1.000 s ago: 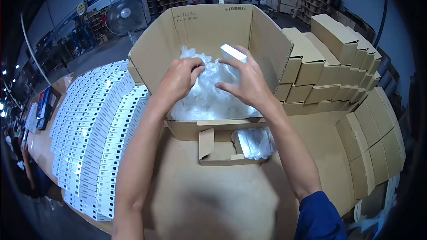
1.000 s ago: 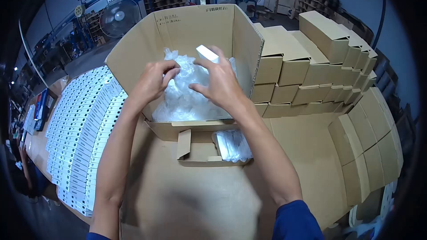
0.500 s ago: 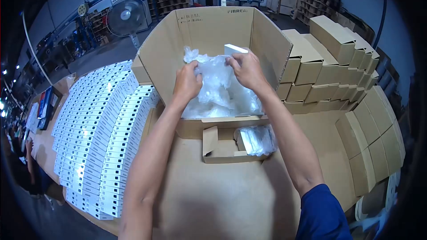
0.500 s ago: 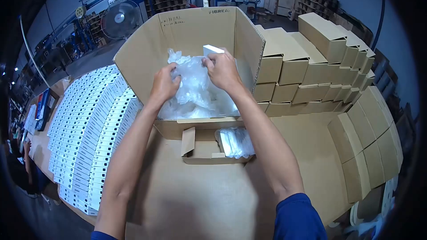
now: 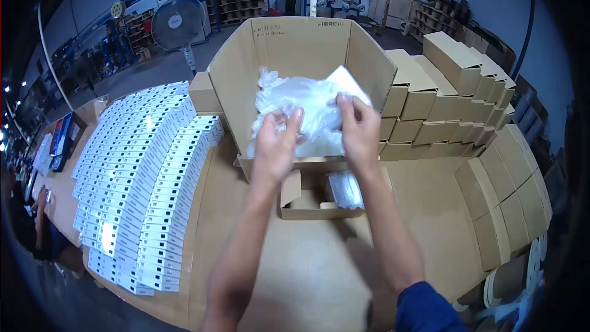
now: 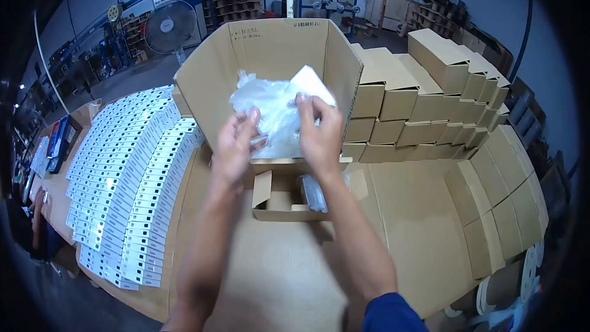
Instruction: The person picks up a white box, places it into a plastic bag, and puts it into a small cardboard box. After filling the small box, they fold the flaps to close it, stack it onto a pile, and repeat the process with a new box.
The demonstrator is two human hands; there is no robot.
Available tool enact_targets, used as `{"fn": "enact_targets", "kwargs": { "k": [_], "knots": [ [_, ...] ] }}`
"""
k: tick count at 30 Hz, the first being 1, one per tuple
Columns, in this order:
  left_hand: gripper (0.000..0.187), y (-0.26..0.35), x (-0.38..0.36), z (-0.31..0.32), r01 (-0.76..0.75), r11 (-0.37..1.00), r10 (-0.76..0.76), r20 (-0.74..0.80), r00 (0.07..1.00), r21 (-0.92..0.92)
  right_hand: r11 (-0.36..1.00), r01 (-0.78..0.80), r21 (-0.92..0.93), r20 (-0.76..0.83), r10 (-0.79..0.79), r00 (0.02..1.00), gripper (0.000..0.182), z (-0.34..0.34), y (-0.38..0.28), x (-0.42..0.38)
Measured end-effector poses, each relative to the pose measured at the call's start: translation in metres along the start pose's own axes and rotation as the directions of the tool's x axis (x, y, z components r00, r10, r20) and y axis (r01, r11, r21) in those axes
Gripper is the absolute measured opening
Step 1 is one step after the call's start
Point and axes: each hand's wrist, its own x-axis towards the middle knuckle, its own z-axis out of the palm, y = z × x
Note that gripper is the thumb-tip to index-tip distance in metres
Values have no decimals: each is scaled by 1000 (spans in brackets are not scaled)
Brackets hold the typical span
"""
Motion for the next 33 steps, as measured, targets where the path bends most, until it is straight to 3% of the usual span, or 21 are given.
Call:
{"fn": "enact_targets", "kwargs": {
  "k": [1, 2, 3, 4, 7, 9, 11, 12, 13, 15, 17, 20, 23, 27, 28, 31, 32, 33],
  "knots": [
    [40, 0, -22, 7, 25, 994, -23, 22, 999, -108, 998, 12, -64, -27, -13, 1000, 32, -2, -6, -24],
    [24, -10, -36, 7, -89, 993, 88, -10, 996, -80, 996, 14, -87, -54, -19, 998, 30, -5, -8, -51],
    [20, -18, -51, 11, -237, 970, 227, -138, 964, -61, 995, -62, -74, -52, 59, 997, 27, -9, -22, -81],
    [20, -14, -69, 9, -251, 968, 249, -198, 948, 14, 995, 62, -80, -93, -69, 993, 25, -12, -14, -105],
    [23, -16, -126, -1, -252, 946, 302, -269, 915, 203, 991, -124, -44, -2, 124, 992, 30, -37, -36, -174],
    [25, -24, -166, -11, -206, 942, 271, -239, 933, 265, 998, -50, 30, 32, 49, 998, 33, -49, -33, -199],
    [27, -36, -208, -26, -117, 953, 172, -182, 968, 279, 995, -86, 45, 87, 82, 993, 35, -67, -31, -223],
    [28, -39, -222, -30, -84, 968, 133, -200, 971, 237, 988, -150, 27, 125, 145, 982, 36, -81, -30, -231],
    [29, -42, -236, -35, -49, 980, 92, -219, 971, 195, 949, -292, 120, 162, 271, 949, 34, -87, -28, -240],
    [32, -47, -260, -42, 0, 984, 48, -262, 964, 179, 781, -556, 284, 227, 508, 831, 30, -99, -25, -259],
    [34, -51, -274, -48, 12, 974, 59, -301, 952, 228, 880, -473, 32, 324, 439, 838, 25, -108, -33, -278],
    [35, -51, -285, -50, 47, 975, 24, -310, 951, 219, 845, -473, 250, 391, 359, 847, 22, -94, -55, -299],
    [35, -59, -286, -63, 25, 965, 66, -333, 941, 261, 936, -344, -75, 488, 336, 806, 21, -107, -45, -310],
    [32, -59, -290, -67, 28, 958, 81, -363, 928, 285, 965, -246, -88, 510, 256, 821, 22, -106, -43, -316],
    [31, -60, -290, -69, 17, 959, 88, -352, 932, 285, 931, -362, -37, 467, 337, 818, 18, -103, -45, -319],
    [27, -71, -296, -73, 5, 948, 103, -322, 941, 317, 922, -375, 92, 366, 319, 874, 16, -94, -50, -316],
    [25, -78, -297, -74, 14, 936, 106, -318, 942, 353, 882, -466, 67, 331, 421, 844, 17, -93, -54, -315],
    [24, -76, -296, -71, 24, 921, 108, -313, 943, 388, 917, -398, -6, 305, 381, 873, 16, -93, -52, -315]
  ]
}}
